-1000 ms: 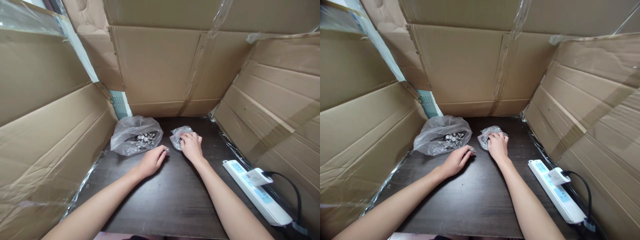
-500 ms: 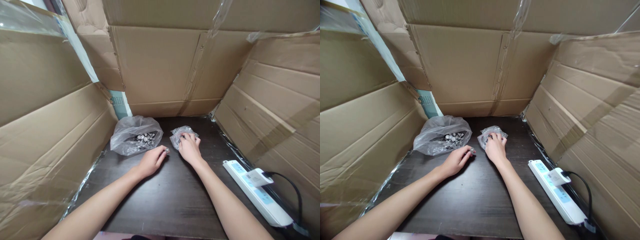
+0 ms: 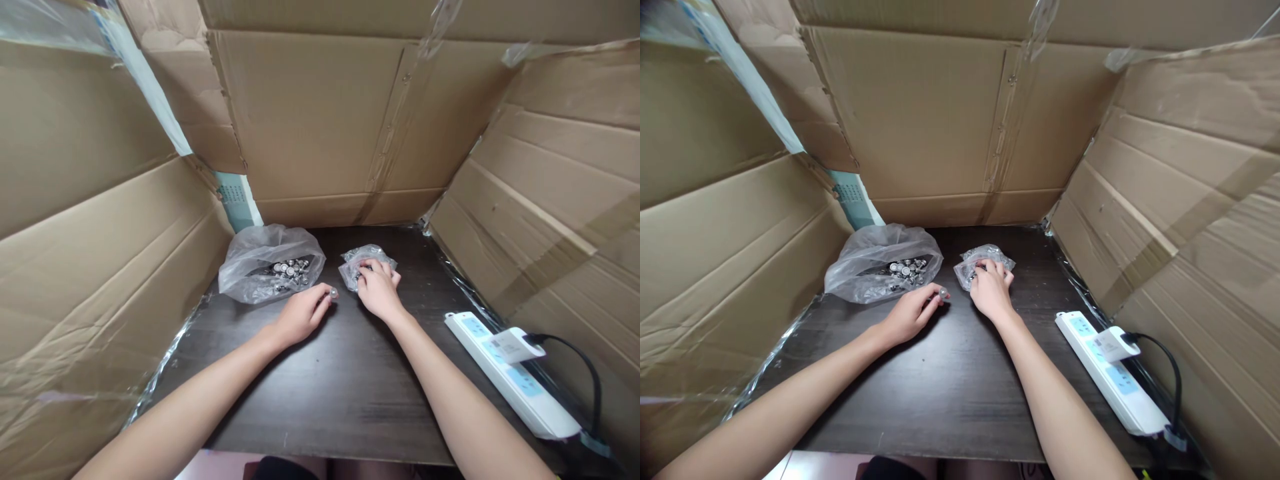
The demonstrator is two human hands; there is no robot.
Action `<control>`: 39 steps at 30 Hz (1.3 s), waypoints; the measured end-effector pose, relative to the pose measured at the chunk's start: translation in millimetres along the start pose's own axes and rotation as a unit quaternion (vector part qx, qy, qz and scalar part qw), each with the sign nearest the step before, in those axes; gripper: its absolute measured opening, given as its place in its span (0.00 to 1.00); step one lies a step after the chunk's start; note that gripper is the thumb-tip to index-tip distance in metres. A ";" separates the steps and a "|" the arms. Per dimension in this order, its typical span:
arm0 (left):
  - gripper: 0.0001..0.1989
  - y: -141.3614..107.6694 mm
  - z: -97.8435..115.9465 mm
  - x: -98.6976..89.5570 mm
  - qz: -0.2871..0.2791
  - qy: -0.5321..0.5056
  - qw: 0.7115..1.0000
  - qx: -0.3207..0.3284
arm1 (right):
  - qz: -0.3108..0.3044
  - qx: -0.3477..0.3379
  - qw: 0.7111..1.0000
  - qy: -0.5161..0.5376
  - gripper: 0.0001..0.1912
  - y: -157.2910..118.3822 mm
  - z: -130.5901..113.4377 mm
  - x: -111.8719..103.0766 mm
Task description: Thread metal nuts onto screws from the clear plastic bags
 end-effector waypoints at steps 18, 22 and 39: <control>0.11 0.4 -2.5 -1.4 -0.002 -0.015 1.000 -0.003 | 0.019 -0.012 1.000 0.004 0.15 -2.9 -6.5 -1.8; 0.12 1.0 -11.6 -2.8 0.008 -0.059 0.998 -0.020 | 0.083 -0.054 0.994 0.042 0.10 -5.0 -15.1 -16.7; 0.11 1.8 -9.4 -0.5 -0.029 -0.081 0.996 -0.024 | 0.079 -0.156 0.921 0.347 0.11 -32.3 -72.8 -26.9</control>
Point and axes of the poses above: each hand's wrist, its own y-axis towards the middle knuckle, its own x-axis out of the palm, z = x × y, the point moved 7 cm from there along y, towards the middle knuckle, and after that the axes turned 11 degrees about y, right-handed, at the moved point
